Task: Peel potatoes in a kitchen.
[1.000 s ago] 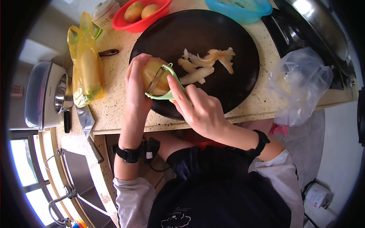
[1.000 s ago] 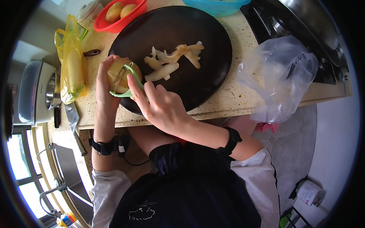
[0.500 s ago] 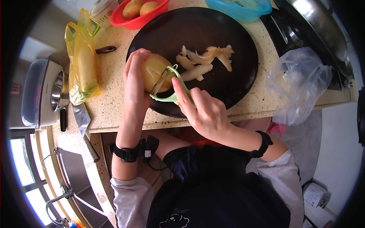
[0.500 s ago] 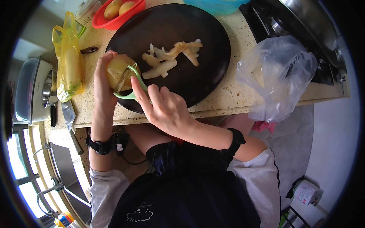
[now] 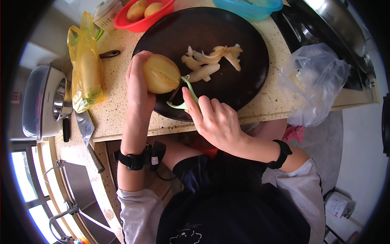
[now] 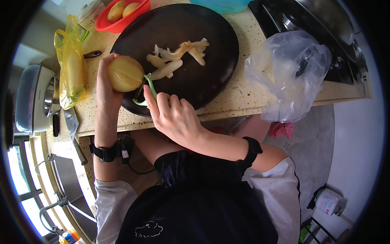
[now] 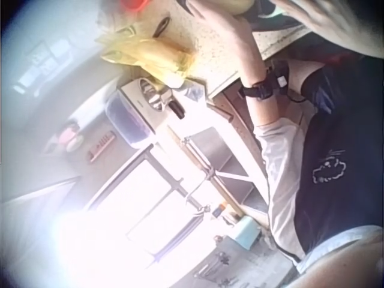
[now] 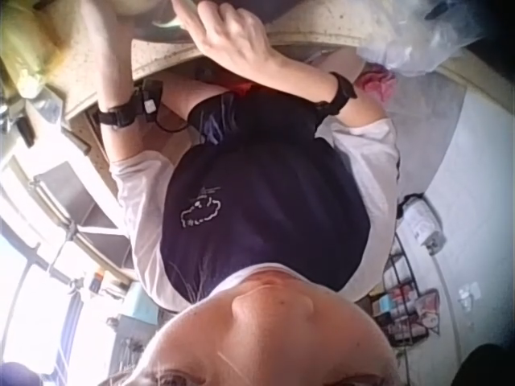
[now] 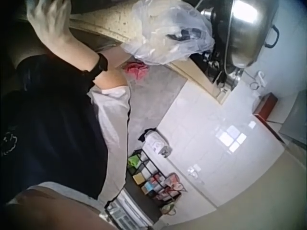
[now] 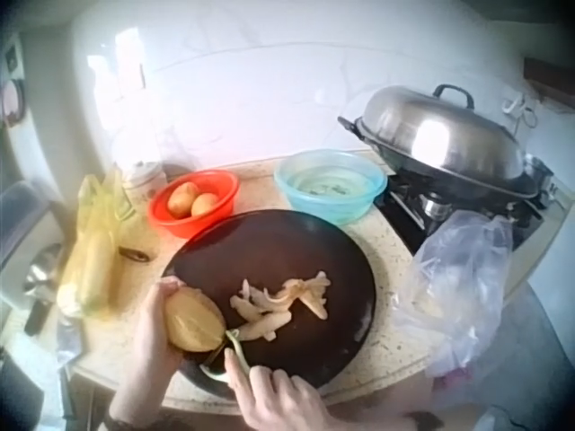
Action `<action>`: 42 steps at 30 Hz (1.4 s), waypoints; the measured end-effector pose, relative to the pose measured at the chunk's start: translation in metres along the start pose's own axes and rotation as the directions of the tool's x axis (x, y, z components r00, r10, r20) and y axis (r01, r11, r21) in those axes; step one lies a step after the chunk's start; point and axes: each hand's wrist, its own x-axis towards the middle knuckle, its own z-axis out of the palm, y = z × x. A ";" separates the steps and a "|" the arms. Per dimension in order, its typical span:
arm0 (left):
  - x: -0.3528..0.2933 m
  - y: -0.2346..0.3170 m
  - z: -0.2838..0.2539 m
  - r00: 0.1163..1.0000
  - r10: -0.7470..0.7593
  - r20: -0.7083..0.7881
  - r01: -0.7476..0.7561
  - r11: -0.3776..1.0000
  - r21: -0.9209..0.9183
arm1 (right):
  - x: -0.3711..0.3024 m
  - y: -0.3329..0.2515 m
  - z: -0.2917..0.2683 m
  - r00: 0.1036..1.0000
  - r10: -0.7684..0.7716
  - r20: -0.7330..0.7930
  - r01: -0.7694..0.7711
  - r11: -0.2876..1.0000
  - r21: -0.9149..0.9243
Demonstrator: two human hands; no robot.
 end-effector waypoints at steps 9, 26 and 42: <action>0.000 0.007 -0.011 0.992 -0.078 0.098 0.068 0.993 0.096 | 0.007 0.013 -0.027 0.972 0.126 0.198 -0.177 0.948 0.264; -0.020 0.032 0.009 0.965 -0.047 0.257 -0.090 0.864 0.496 | 0.059 0.084 -0.037 0.823 0.383 0.419 -0.440 -0.038 0.897; -0.017 0.008 0.009 0.976 0.147 0.160 -0.187 0.942 0.277 | 0.072 0.041 -0.020 0.971 0.193 -0.145 -0.089 0.845 0.526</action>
